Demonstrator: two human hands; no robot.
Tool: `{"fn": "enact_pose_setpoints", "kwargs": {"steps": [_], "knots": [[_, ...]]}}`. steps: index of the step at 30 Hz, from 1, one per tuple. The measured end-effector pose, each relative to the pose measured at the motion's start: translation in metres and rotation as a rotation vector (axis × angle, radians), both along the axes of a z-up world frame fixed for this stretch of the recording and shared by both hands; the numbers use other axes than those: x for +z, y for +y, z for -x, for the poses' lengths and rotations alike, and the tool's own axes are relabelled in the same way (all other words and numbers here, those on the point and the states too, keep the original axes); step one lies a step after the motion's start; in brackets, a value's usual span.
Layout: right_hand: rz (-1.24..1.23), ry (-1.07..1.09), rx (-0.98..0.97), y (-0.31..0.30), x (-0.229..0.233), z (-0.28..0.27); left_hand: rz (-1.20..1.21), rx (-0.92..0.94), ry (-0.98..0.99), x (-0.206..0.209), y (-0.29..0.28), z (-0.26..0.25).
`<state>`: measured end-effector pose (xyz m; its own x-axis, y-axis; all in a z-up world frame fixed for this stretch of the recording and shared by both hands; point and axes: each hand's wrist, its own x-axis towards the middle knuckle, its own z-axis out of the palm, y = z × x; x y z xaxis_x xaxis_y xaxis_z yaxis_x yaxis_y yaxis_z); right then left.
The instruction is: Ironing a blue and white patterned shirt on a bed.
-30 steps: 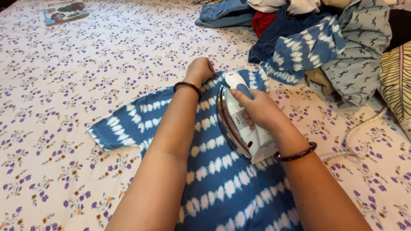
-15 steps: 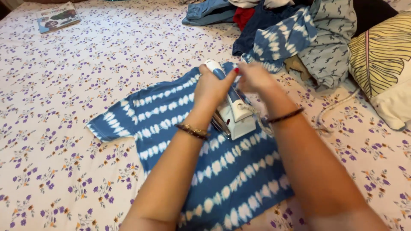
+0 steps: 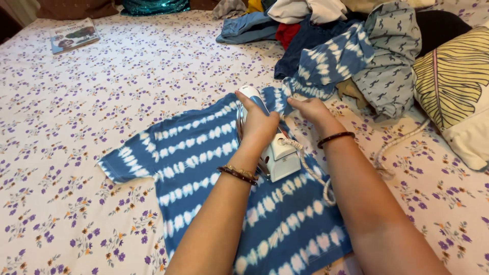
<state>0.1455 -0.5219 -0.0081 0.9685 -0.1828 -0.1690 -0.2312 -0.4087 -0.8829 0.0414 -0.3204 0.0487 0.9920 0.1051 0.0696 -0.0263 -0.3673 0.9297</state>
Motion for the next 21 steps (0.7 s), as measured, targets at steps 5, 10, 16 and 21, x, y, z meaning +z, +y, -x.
{"fn": "enact_pose_setpoints", "kwargs": {"steps": [5, 10, 16, 21], "knots": [[-0.086, -0.096, 0.015, -0.002, 0.0, 0.027, 0.028, -0.011, -0.005, 0.004, 0.001, 0.007], [-0.174, -0.207, 0.082, -0.01, -0.002, 0.035, 0.081, -0.045, 0.009, 0.007, 0.013, 0.015], [-0.008, -0.068, 0.05, -0.022, 0.003, 0.028, 0.212, -0.253, -0.063, 0.004, 0.029, 0.013], [-0.076, -0.163, 0.05, -0.016, 0.019, 0.039, 0.181, -0.349, -0.133, -0.006, 0.042, 0.003]]}}
